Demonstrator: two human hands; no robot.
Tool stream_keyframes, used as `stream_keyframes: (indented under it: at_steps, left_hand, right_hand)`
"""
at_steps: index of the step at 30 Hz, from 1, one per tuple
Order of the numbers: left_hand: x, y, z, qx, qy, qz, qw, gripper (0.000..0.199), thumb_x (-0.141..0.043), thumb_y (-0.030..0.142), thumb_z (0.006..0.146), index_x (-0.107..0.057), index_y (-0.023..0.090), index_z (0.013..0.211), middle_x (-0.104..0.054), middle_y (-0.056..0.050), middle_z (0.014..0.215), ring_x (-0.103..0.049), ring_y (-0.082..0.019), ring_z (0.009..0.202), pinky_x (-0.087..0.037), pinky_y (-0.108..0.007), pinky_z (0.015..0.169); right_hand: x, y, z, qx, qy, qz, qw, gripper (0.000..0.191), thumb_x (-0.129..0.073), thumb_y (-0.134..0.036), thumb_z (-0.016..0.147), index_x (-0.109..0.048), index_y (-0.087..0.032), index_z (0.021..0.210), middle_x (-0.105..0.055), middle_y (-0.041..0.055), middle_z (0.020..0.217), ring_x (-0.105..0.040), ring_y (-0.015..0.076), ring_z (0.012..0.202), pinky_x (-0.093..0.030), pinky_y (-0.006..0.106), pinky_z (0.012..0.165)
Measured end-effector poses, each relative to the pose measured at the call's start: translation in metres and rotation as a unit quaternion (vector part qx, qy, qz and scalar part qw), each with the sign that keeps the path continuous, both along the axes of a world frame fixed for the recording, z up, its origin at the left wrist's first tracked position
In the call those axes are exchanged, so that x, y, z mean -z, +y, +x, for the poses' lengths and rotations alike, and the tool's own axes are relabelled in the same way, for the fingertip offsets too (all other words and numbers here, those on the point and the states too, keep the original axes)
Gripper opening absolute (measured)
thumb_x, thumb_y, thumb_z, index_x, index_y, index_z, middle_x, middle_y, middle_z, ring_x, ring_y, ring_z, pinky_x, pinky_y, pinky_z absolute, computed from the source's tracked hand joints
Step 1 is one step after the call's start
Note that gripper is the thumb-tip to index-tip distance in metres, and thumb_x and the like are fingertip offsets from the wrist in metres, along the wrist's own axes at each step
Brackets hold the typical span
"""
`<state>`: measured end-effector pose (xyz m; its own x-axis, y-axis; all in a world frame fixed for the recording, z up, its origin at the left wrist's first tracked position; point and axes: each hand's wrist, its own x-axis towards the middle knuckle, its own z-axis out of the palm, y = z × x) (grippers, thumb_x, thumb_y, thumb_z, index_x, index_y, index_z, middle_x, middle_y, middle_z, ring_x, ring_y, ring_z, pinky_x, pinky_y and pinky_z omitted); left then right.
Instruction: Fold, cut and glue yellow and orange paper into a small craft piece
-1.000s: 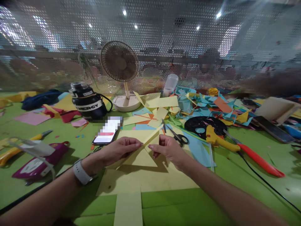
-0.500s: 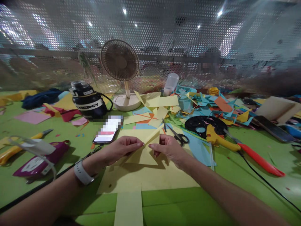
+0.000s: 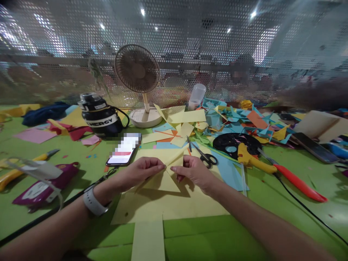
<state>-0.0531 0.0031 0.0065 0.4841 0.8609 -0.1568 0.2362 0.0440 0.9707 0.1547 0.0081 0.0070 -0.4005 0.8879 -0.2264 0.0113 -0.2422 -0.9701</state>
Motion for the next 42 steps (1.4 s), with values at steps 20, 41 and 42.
stream_keyframes:
  at_steps: [20,41,42]
  left_hand:
    - [0.002,0.000,0.001,0.005,-0.020,-0.031,0.999,0.035,-0.060,0.049,0.081,-0.066,0.015,0.084,-0.052,0.002,0.066,-0.034,-0.009,0.055,-0.025,-0.022,0.051]
    - [-0.006,0.039,-0.001,0.145,0.298,0.078,0.940,0.026,-0.047,0.036,0.078,-0.064,0.015,0.078,-0.054,0.001,0.066,-0.042,-0.013,0.058,-0.032,-0.025,0.055]
    - [-0.008,0.042,0.000,0.149,0.305,0.077,0.938,0.026,-0.047,0.036,0.077,-0.063,0.015,0.075,-0.052,0.002,0.063,-0.040,-0.013,0.057,-0.031,-0.024,0.054]
  right_hand:
    - [-0.002,-0.001,0.000,0.005,-0.012,-0.007,1.000,0.038,-0.084,-0.039,0.058,-0.066,-0.013,0.078,-0.063,-0.0025,0.060,-0.051,0.0051,0.046,-0.042,0.018,0.047]
    - [0.001,0.001,0.008,0.083,-0.392,0.388,0.830,0.021,-0.057,-0.038,0.084,-0.052,-0.020,0.076,-0.053,-0.0036,0.059,-0.047,0.0112,0.054,-0.030,0.023,0.054]
    - [0.003,0.000,0.006,0.054,-0.408,0.393,0.822,0.024,-0.055,-0.040,0.086,-0.052,-0.020,0.073,-0.053,-0.0031,0.058,-0.046,0.0111,0.054,-0.028,0.023,0.053]
